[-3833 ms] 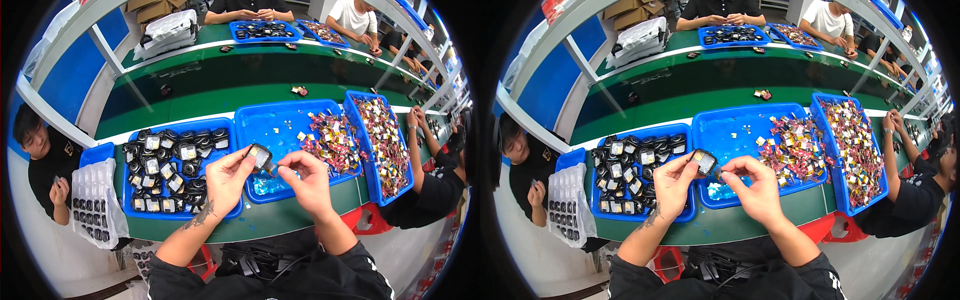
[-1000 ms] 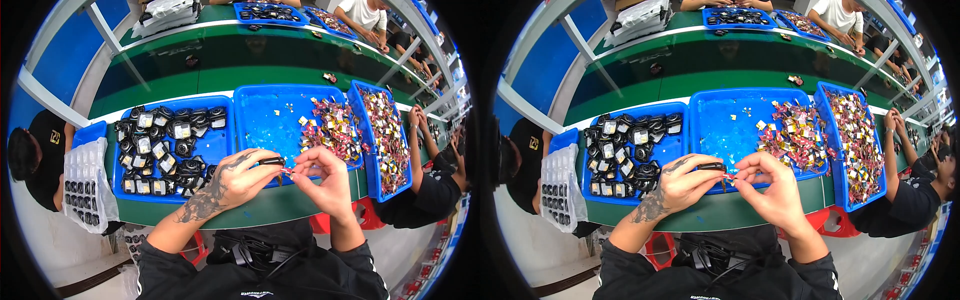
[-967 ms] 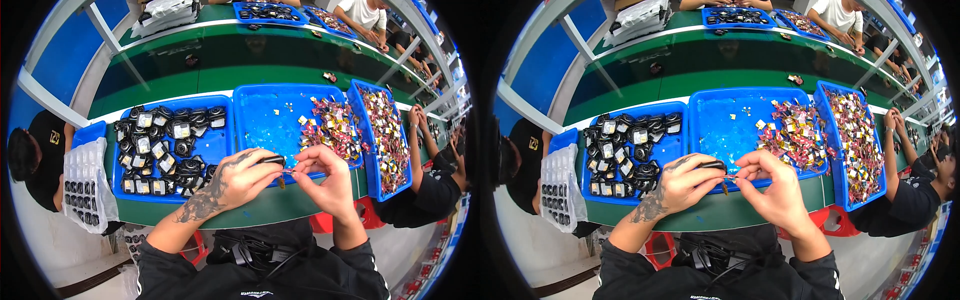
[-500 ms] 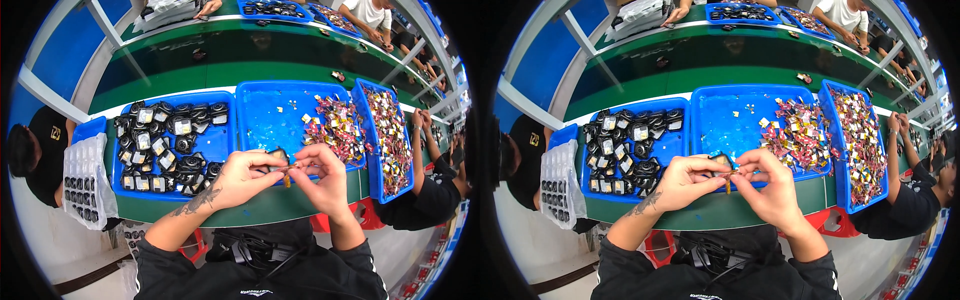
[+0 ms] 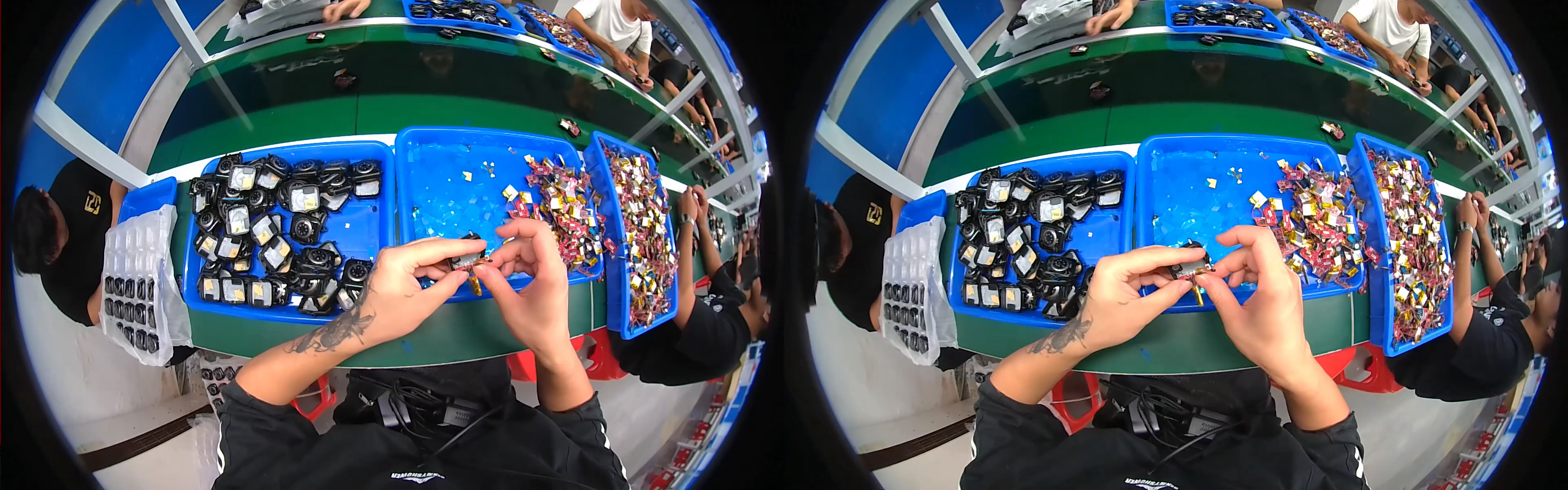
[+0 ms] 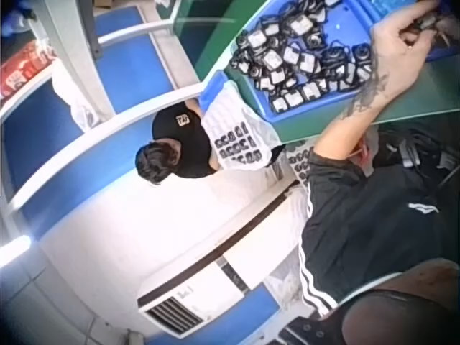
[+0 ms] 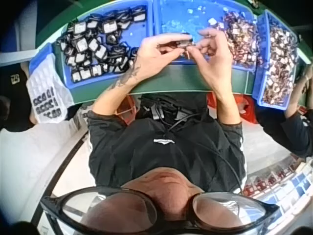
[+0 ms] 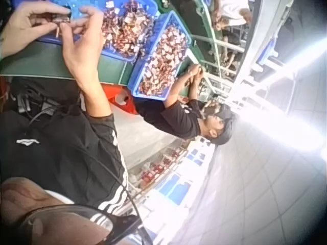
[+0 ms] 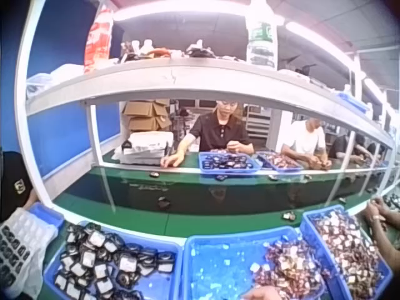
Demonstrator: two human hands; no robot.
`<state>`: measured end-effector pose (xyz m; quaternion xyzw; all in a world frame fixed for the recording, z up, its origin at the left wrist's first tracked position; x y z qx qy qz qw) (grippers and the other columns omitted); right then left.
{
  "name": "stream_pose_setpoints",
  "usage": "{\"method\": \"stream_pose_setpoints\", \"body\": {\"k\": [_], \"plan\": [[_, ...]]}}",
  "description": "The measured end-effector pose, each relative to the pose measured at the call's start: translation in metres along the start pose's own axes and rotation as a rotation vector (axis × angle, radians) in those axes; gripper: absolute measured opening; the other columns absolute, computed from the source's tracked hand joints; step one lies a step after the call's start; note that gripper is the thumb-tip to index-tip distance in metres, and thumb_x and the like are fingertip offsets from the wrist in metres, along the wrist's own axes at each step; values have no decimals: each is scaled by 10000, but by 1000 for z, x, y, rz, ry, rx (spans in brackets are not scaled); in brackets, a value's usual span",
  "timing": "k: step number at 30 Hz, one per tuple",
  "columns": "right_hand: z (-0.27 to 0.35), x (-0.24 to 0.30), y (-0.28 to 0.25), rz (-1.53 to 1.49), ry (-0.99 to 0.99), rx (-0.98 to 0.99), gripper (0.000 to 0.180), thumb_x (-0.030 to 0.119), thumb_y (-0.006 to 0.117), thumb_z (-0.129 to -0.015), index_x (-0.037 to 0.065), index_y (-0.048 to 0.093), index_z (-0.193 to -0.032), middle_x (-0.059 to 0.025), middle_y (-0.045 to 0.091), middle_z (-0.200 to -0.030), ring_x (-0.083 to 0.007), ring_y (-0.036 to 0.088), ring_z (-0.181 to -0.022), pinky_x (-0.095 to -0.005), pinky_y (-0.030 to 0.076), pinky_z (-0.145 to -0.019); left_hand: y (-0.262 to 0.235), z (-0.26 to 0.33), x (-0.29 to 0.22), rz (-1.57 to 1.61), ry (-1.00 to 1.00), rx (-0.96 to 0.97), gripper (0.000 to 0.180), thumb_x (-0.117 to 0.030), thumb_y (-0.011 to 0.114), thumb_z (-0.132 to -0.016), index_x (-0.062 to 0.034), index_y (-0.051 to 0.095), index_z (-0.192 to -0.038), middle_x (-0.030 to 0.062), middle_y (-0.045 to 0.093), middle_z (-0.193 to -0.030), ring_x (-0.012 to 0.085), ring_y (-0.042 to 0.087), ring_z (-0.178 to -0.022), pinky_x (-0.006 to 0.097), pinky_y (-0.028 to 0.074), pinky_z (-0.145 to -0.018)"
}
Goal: The recorder is assembling small electronic components, specifically attaching wires and ribbons to a small circuit board or component housing.
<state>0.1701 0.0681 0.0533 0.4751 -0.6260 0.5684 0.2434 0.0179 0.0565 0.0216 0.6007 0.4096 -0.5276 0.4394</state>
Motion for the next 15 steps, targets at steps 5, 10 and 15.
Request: {"method": "stream_pose_setpoints", "body": {"k": [5,10,15], "plan": [[3,-2,3,-85,34,-61,424,-19,745,-758,29,520,-1115,-67,641,-846,-124,603,-710,-256,527,-658,2,1,0,39,99,-100,462,54,594,-868,-50,548,-1316,124,656,-1127,137,652,-948,233,544,-804],[3,-12,9,-245,128,-26,441,-31,722,-777,19,523,-1167,-75,582,-1021,-104,592,-876,-239,554,-698,3,1,4,138,-6,-86,465,44,601,-873,-20,478,-1317,100,673,-1001,99,645,-908,228,538,-778],[-4,-16,23,-348,140,18,422,-69,694,-787,8,525,-1166,-62,577,-1023,-97,585,-891,-218,551,-723,-4,2,10,195,-17,-142,319,53,614,-869,20,512,-1170,113,630,-1081,120,641,-889,246,549,-790]]}}
Point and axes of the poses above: each hand's wrist, its own z-axis away from the middle knuckle, its own y-axis out of the palm, x = y × z, the point moved 6 cm from there along -z, towards the middle knuckle
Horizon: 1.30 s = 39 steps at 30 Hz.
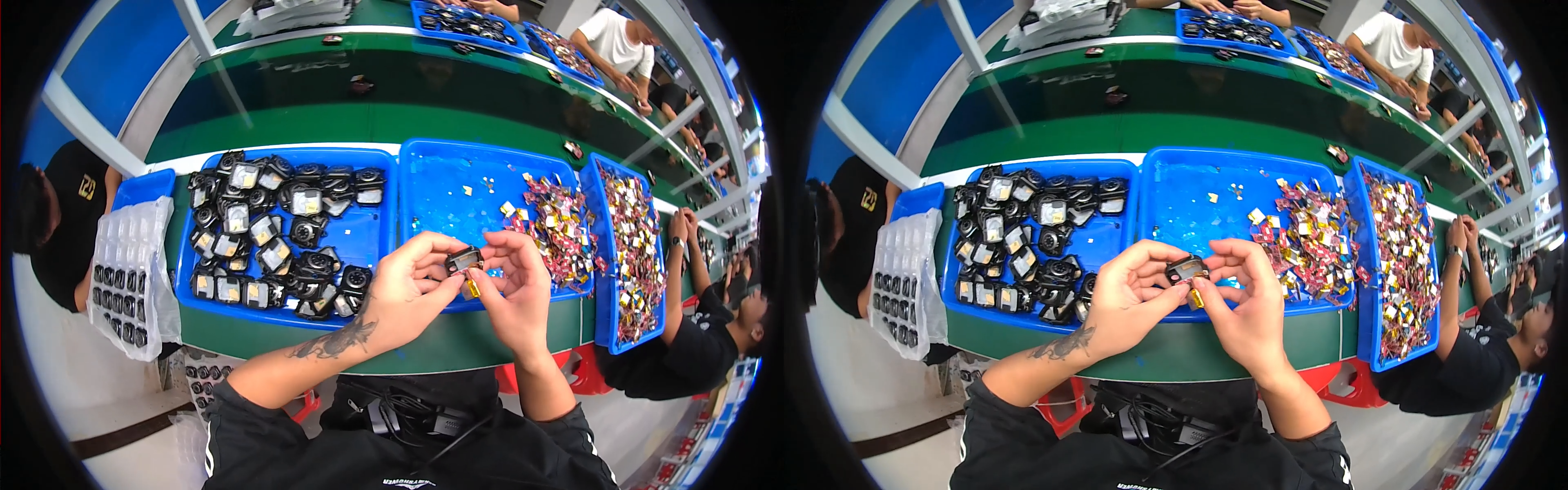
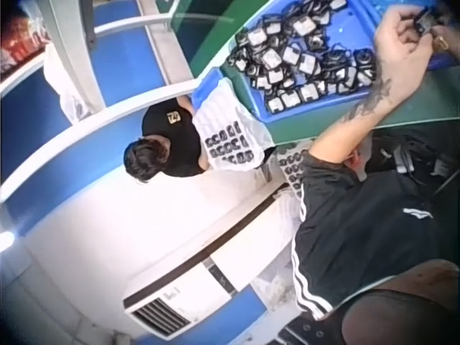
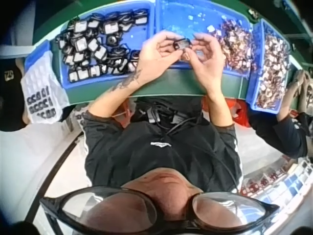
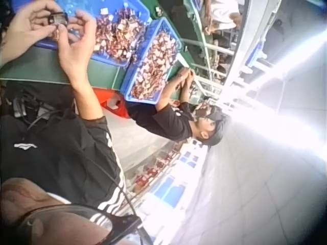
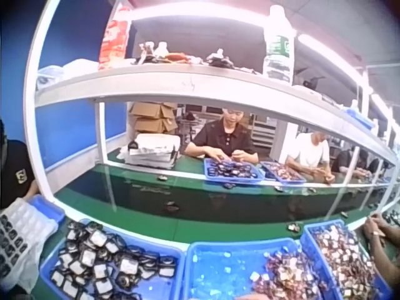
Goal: The recorder is assembling small electronic components, specifically attaching wires and ribbons to a small circuit board or component housing.
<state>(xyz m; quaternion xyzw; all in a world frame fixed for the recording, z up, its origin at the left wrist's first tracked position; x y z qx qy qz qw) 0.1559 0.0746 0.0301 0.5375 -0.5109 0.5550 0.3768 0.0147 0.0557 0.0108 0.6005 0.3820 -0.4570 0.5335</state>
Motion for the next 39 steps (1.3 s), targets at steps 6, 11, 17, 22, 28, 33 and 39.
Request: {"method": "stream_pose_setpoints", "body": {"k": [6,11,17,22,28,33,39], "plan": [[-49,11,-2,122,-125,86,410,-100,656,-786,-11,527,-1164,-57,577,-938,-129,615,-894,-257,553,-742,-27,-10,-51,-879,325,-132,264,-80,643,-871,-41,580,-1124,118,617,-1004,233,669,-848,331,554,-716],[-214,-22,-13,231,89,120,402,-54,678,-781,-8,535,-1153,-113,665,-881,-185,674,-782,-285,559,-702,-117,12,-73,-1817,352,-363,385,-335,723,-793,-43,595,-1010,138,656,-833,346,635,-798,453,505,-726],[-271,-86,-27,485,235,55,358,63,823,-683,-7,637,-981,-90,659,-832,-175,660,-734,-311,554,-616,-116,10,-52,-1817,-113,-211,610,-390,785,-733,-13,512,-1126,191,666,-901,373,622,-973,452,471,-934],[-208,-28,-28,691,-235,-9,304,245,704,-831,14,663,-1024,-121,698,-908,-242,683,-826,-359,548,-739,-96,18,-96,-1423,205,-397,649,-93,773,-714,-54,516,-1308,167,663,-1082,253,640,-941,372,526,-820],[-57,-4,38,-265,81,309,250,212,532,-987,-4,638,-1055,-42,652,-888,-102,618,-747,-240,531,-654,-28,-10,-47,-115,163,-43,624,101,623,-824,23,396,-1400,140,520,-1321,180,602,-1082,285,526,-881],[-36,0,-2,73,-53,92,177,136,579,-955,-21,660,-950,-26,653,-796,-90,605,-665,-222,505,-615,-6,-19,-15,-114,5,48,480,36,586,-896,15,427,-1349,159,561,-1263,200,629,-1041,294,543,-866],[-97,1,-90,1138,-315,-291,248,280,710,-794,37,667,-796,-151,653,-827,-320,635,-802,-455,517,-686,-24,-24,11,182,-134,-122,156,-45,564,-942,-16,488,-1075,175,660,-1038,259,692,-866,335,590,-764]]}}
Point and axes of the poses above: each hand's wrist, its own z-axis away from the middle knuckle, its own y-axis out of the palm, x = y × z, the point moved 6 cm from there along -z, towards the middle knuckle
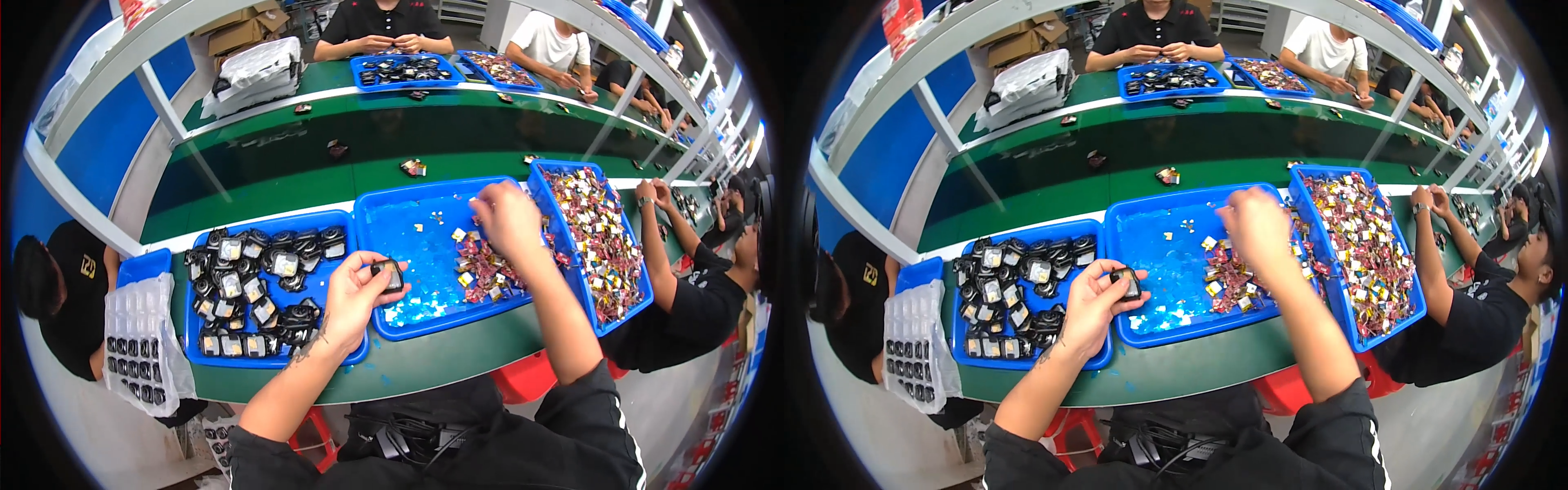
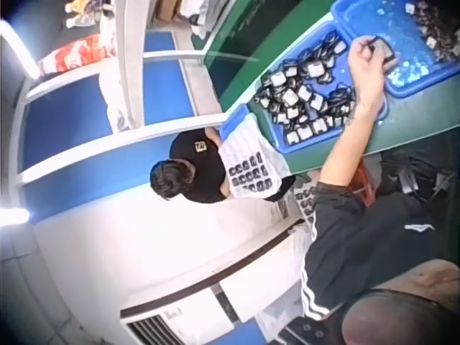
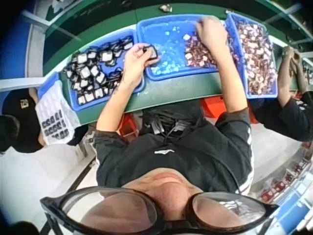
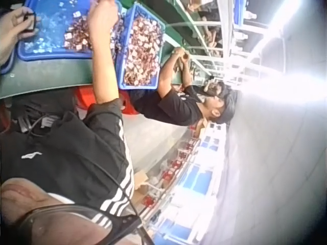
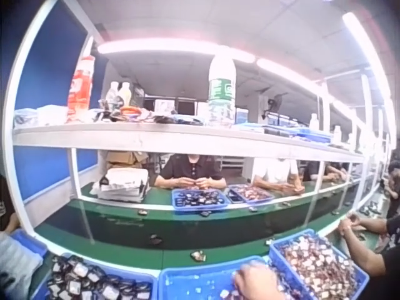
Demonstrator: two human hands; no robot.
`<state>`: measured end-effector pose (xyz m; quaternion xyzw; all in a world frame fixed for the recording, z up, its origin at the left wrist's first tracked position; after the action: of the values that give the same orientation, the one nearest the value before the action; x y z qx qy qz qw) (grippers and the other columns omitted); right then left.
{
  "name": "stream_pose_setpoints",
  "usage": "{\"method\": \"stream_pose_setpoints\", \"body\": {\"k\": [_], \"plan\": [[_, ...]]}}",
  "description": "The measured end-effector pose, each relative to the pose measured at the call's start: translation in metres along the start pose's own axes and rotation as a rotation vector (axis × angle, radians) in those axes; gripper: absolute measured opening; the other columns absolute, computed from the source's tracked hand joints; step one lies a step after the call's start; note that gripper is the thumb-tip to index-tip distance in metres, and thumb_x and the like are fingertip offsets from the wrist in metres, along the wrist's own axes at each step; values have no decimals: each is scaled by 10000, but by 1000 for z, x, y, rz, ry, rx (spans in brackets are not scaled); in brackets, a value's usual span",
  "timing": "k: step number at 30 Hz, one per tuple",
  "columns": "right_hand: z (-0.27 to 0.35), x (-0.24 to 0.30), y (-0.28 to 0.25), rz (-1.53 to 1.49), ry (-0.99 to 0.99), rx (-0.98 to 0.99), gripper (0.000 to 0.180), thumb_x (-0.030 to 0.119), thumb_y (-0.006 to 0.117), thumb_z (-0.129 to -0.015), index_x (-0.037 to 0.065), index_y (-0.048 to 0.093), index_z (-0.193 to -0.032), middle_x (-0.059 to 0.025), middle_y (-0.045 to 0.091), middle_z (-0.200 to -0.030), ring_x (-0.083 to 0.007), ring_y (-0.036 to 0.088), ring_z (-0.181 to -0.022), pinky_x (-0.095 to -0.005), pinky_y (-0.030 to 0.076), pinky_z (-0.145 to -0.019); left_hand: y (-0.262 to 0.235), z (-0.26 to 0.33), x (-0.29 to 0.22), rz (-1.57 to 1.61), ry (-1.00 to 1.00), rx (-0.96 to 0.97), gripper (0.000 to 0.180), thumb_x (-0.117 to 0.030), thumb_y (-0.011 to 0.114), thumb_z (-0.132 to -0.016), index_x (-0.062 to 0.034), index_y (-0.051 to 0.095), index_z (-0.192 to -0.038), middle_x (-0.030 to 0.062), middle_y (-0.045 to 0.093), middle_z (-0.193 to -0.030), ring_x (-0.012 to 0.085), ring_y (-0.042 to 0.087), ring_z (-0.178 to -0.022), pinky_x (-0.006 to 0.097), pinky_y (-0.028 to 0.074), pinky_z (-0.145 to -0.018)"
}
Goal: The recorder is assembling small electronic components, specifically attaching wires and ribbons to a small circuit board or component housing.
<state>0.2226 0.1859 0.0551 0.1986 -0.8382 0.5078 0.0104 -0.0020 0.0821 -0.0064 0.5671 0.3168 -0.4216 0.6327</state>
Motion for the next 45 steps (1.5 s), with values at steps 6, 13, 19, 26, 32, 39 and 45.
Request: {"method": "stream_pose_setpoints", "body": {"k": [6,13,19,26,32,39,45], "plan": [[-9,-58,6,-92,97,106,200,228,716,-802,33,670,-809,-175,644,-808,-354,638,-779,-440,502,-717,1,0,-3,58,0,84,248,-42,561,-940,-34,460,-1166,184,637,-1101,249,670,-931,333,566,-820],[28,15,-26,-1078,205,496,103,96,587,-929,29,595,-851,-4,606,-767,-66,559,-723,-216,445,-662,0,9,-21,-292,185,138,283,-98,568,-948,-37,586,-1223,56,575,-1081,140,594,-967,276,538,-776],[57,91,-39,-1022,-116,847,144,23,664,-845,11,674,-988,-39,644,-865,-105,586,-780,-258,471,-694,26,18,-21,-551,240,422,304,-79,770,-776,-30,684,-1063,77,581,-1081,156,566,-999,265,526,-796],[67,98,-33,-1273,250,694,89,-5,645,-864,-2,631,-952,-44,633,-854,-82,607,-825,-220,489,-726,25,26,-21,-602,277,461,166,-157,760,-789,-73,709,-922,59,598,-996,157,553,-993,293,485,-795],[72,94,-38,-1061,158,550,121,-2,720,-810,-14,639,-898,-57,641,-883,-80,616,-796,-219,512,-695,26,28,-20,-570,330,341,138,-108,748,-799,-40,707,-911,69,615,-987,161,569,-950,303,462,-832],[77,92,-34,-1266,186,513,109,-4,726,-803,-23,664,-890,-65,658,-885,-94,615,-763,-227,515,-689,24,29,-18,-417,279,287,134,-103,730,-814,-16,709,-914,77,663,-889,172,579,-928,310,457,-826],[86,85,-23,-1435,367,513,125,-5,691,-836,-39,629,-939,-42,647,-874,-83,600,-767,-223,497,-698,25,31,-22,-457,404,254,97,-30,721,-800,-19,728,-896,76,670,-883,156,593,-894,289,480,-799]]}}
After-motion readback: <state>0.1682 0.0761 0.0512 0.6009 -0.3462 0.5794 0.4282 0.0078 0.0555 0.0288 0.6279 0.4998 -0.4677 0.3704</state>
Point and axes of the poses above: each hand's wrist, its own z-axis away from the middle knuckle, its own y-axis out of the palm, x = y × z, the point moved 6 cm from there along -z, towards the middle knuckle
